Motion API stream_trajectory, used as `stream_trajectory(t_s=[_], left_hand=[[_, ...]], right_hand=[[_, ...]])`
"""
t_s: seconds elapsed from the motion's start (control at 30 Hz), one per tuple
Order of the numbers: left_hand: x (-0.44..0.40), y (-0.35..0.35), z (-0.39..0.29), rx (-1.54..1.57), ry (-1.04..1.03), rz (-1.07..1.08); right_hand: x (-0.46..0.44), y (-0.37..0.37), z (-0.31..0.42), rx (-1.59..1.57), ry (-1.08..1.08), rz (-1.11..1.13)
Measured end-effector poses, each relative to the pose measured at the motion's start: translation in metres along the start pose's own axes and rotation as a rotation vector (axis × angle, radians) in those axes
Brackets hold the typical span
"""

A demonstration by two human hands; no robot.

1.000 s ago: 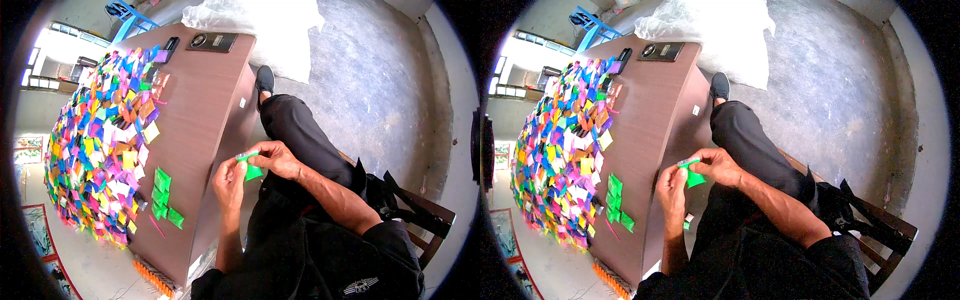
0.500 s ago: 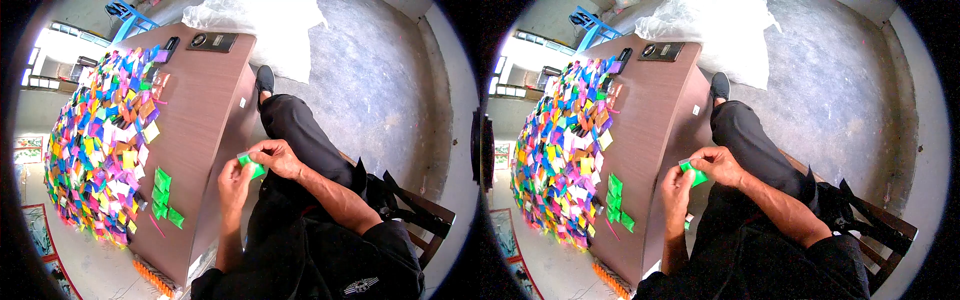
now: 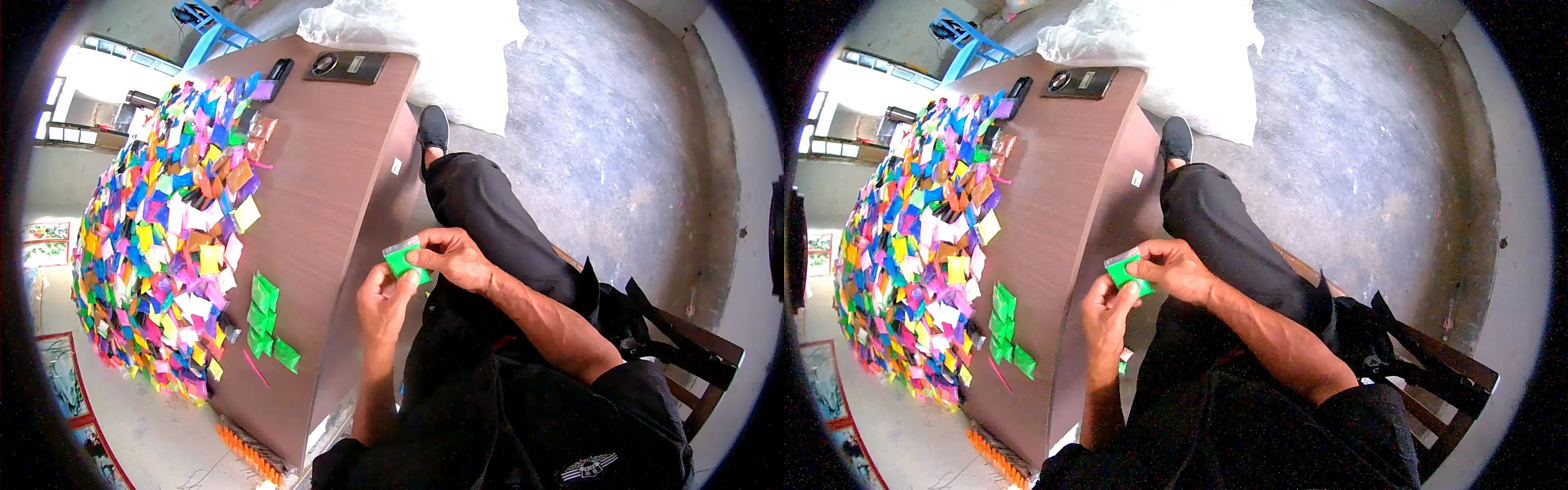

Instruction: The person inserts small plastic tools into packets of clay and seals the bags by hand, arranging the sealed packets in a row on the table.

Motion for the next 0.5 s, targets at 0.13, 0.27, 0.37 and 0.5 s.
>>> stream_trajectory(t_s=[0.13, 0.27, 0.37, 0.5], left_hand=[[0.0030, -0.0056, 0.0036, 0.071, 0.089, 0.045], [0.0038, 0.0015, 0.0018, -0.072, 0.037, 0.000], [0.0045, 0.0041, 0.0019, -0.102, 0.037, -0.019], [0.0054, 0.0017, -0.0004, -0.049, 0.054, 0.028]], right_hand=[[0.0001, -0.0011, 0.0042, -0.019, 0.000, -0.041], [-0.0002, -0.0047, 0.0018, -0.023, -0.018, 0.016], [-0.0020, -0.0031, -0.0048, 0.011, -0.014, 0.056], [0.0008, -0.0019, -0.0008, 0.022, -0.023, 0.034]])
Point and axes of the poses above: each hand's wrist, its own x-axis away from the middle knuckle, its own y-axis out of the back of the hand, z = x × y, the point moved 4 cm from there along -x, towards the middle knuckle, and after that the axes turned 2 degrees about -x, right-handed, at the moved point
